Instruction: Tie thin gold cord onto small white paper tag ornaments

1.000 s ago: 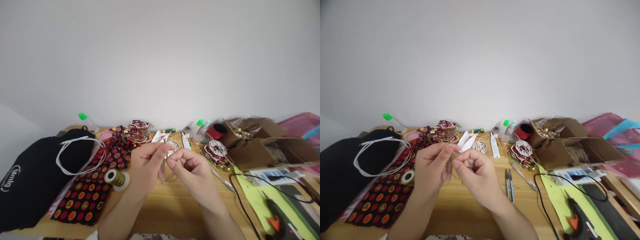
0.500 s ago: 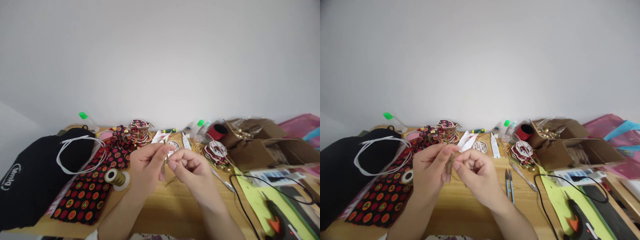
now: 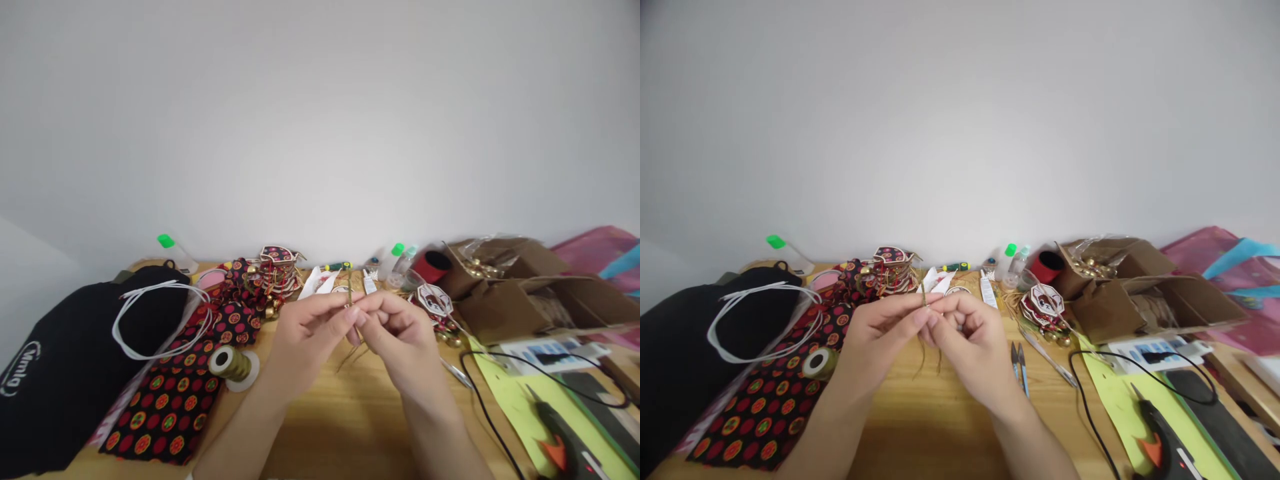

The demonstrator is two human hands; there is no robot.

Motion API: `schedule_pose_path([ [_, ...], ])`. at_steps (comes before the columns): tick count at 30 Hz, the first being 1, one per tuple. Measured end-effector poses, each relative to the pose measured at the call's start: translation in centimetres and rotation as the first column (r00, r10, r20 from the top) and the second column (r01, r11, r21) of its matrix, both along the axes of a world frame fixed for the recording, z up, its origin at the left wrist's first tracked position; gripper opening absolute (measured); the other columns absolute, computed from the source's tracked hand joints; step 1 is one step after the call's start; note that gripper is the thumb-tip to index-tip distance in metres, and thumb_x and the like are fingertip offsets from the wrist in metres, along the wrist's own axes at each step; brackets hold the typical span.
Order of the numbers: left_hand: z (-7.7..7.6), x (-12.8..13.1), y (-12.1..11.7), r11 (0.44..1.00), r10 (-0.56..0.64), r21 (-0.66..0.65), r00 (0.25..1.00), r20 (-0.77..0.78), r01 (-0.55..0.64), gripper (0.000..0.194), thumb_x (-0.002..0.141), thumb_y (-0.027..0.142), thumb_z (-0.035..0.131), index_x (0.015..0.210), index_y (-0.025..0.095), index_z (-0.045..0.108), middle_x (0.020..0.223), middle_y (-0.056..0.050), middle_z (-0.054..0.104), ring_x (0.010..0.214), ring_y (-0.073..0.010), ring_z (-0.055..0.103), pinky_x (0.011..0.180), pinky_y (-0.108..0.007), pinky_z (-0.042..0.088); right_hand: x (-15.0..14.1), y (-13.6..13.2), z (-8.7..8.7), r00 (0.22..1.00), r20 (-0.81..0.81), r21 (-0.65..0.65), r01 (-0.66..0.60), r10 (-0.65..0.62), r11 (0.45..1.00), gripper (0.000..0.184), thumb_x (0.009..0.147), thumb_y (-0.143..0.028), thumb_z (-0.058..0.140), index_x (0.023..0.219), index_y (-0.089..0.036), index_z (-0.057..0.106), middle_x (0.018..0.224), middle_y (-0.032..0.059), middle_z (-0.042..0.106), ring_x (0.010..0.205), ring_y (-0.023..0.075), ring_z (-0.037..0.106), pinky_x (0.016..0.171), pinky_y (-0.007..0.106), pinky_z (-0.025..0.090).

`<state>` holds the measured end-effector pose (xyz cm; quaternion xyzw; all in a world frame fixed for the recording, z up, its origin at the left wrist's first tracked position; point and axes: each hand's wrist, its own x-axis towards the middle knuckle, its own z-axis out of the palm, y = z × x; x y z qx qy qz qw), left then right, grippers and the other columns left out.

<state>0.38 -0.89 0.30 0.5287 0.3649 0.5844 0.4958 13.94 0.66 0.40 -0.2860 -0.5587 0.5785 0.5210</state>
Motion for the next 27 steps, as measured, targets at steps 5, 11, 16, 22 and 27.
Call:
schedule_pose_path([
  [5, -0.3, 0.1, 0.4, 0.996, -0.067, -0.047, 0.995, 0.068, 0.07, 0.022, 0.086, 0.025, 0.064, 0.07, 0.016, 0.076, 0.053, 0.001, 0.061, 0.052, -0.0078, 0.054, 0.051, -0.018, 0.043, -0.1, -0.3, 0.0, 1.0, 0.006, 0.06, 0.011, -0.012, 0.998, 0.009, 0.087, -0.016, 0.062, 0.078, -0.017, 0.066, 0.056, -0.0017, 0.062, 0.054, 0.0105, 0.06, 0.053, 0.021, 0.048],
  [11, -0.6, 0.3, 0.4, 0.999, -0.023, -0.046, 0.994, 0.112, 0.028, 0.019, 0.086, 0.022, 0.064, 0.072, 0.017, 0.075, 0.054, 0.002, 0.059, 0.049, -0.0066, 0.054, 0.044, -0.016, 0.037, -0.1, -0.6, 0.3, 0.999, 0.035, 0.118, 0.002, -0.006, 0.993, 0.014, 0.088, -0.013, 0.057, 0.08, -0.019, 0.066, 0.06, -0.0018, 0.061, 0.056, 0.0107, 0.059, 0.056, 0.023, 0.048],
  [16, -0.3, 0.2, 0.5, 0.997, 0.068, -0.042, 0.995, 0.072, -0.065, 0.017, 0.085, 0.021, 0.065, 0.07, 0.016, 0.073, 0.054, 0.003, 0.057, 0.044, -0.0039, 0.046, 0.042, -0.016, 0.033, 0.3, -0.1, 0.4, 0.998, 0.062, 0.045, 0.019, -0.022, 0.999, 0.017, 0.087, -0.015, 0.056, 0.08, -0.02, 0.071, 0.052, -0.0049, 0.053, 0.046, 0.0077, 0.046, 0.047, 0.02, 0.038],
  [22, -0.5, -0.3, 1.0, 0.995, 0.059, -0.089, 0.991, 0.12, -0.048, 0.024, 0.084, 0.024, 0.066, 0.062, 0.014, 0.069, 0.053, 0.003, 0.055, 0.043, -0.0022, 0.038, 0.042, -0.016, 0.026, 0.8, 0.7, 0.3, 0.976, 0.208, 0.0, 0.067, -0.065, 0.998, 0.018, 0.089, -0.023, 0.053, 0.089, -0.019, 0.071, 0.056, -0.0037, 0.055, 0.048, 0.008, 0.042, 0.046, 0.022, 0.031],
  [27, -0.7, -0.3, 1.0, 0.985, 0.087, -0.159, 0.982, 0.169, -0.06, 0.017, 0.08, 0.03, 0.071, 0.072, 0.015, 0.075, 0.052, 0.003, 0.056, 0.041, -0.0015, 0.035, 0.04, -0.016, 0.022, 1.0, 0.9, 0.2, 0.915, 0.329, 0.079, 0.22, -0.233, 0.972, 0.02, 0.091, -0.029, 0.053, 0.105, -0.021, 0.063, 0.084, 0.0004, 0.062, 0.055, 0.0097, 0.044, 0.049, 0.023, 0.035],
])
